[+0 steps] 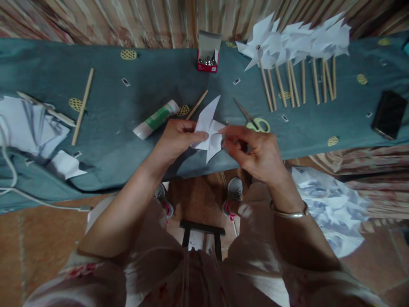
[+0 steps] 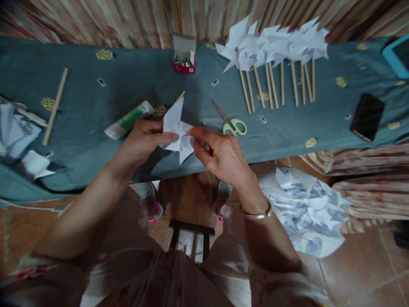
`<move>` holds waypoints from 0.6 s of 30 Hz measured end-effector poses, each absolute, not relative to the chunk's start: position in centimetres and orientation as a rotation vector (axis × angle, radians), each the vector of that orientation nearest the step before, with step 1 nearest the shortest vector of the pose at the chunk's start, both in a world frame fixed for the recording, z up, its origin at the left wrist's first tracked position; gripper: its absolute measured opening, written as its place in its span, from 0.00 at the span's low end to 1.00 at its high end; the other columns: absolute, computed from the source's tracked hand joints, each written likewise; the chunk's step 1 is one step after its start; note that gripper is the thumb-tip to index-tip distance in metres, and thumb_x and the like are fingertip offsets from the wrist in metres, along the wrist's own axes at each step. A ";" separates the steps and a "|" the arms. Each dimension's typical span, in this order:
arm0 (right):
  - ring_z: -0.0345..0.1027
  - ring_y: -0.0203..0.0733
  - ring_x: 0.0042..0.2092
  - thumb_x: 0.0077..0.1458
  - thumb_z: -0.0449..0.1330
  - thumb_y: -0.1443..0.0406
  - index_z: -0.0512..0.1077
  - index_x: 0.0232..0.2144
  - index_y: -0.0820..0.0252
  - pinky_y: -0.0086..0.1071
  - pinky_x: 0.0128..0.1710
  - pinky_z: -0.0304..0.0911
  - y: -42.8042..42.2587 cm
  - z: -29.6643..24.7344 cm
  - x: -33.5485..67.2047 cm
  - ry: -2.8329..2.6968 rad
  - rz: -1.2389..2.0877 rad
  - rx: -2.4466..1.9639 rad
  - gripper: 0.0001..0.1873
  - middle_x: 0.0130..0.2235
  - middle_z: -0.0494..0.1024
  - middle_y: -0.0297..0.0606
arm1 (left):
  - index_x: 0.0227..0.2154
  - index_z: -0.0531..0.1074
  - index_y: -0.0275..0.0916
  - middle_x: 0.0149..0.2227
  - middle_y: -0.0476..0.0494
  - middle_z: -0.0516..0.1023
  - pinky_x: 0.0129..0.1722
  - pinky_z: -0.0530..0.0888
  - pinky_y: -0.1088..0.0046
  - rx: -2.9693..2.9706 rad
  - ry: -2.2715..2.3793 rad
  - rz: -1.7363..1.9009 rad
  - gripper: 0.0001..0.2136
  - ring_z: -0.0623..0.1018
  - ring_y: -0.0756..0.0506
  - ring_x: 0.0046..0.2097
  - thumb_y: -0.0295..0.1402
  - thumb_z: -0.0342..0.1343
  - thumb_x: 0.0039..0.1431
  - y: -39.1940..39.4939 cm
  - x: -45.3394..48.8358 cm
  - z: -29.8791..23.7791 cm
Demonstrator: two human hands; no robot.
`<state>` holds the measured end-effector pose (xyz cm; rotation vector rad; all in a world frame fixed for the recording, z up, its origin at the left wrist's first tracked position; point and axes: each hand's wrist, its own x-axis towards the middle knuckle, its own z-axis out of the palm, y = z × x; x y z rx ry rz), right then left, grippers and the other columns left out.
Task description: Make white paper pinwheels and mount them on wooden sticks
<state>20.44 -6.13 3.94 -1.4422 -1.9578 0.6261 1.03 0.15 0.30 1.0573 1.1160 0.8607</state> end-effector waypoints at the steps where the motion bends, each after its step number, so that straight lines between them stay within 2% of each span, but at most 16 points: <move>1: 0.69 0.34 0.27 0.58 0.59 0.67 0.79 0.45 0.57 0.30 0.30 0.62 -6.2 3.9 20.4 -1.992 0.611 -1.444 0.14 0.31 0.81 0.33 | 0.19 0.81 0.38 0.20 0.51 0.76 0.22 0.63 0.77 1.068 1.110 0.856 0.02 0.69 0.52 0.21 0.27 0.68 0.39 0.1 1.0 0.3; 10: 0.77 0.44 0.38 0.62 0.57 0.65 0.79 0.41 0.57 0.35 0.39 0.67 -6.7 3.6 20.2 -2.109 0.471 -1.466 0.11 0.36 0.83 0.38 | 0.18 0.80 0.38 0.18 0.51 0.74 0.20 0.61 0.77 1.171 1.079 0.865 0.02 0.67 0.52 0.20 0.29 0.67 0.40 0.0 0.9 0.1; 18: 0.74 0.40 0.35 0.63 0.56 0.66 0.78 0.38 0.58 0.34 0.38 0.66 -6.7 3.1 18.7 -2.041 0.387 -1.478 0.10 0.34 0.82 0.39 | 0.16 0.78 0.38 0.16 0.53 0.69 0.19 0.58 0.78 1.265 1.116 0.899 0.05 0.65 0.53 0.20 0.29 0.67 0.41 -0.5 1.5 0.4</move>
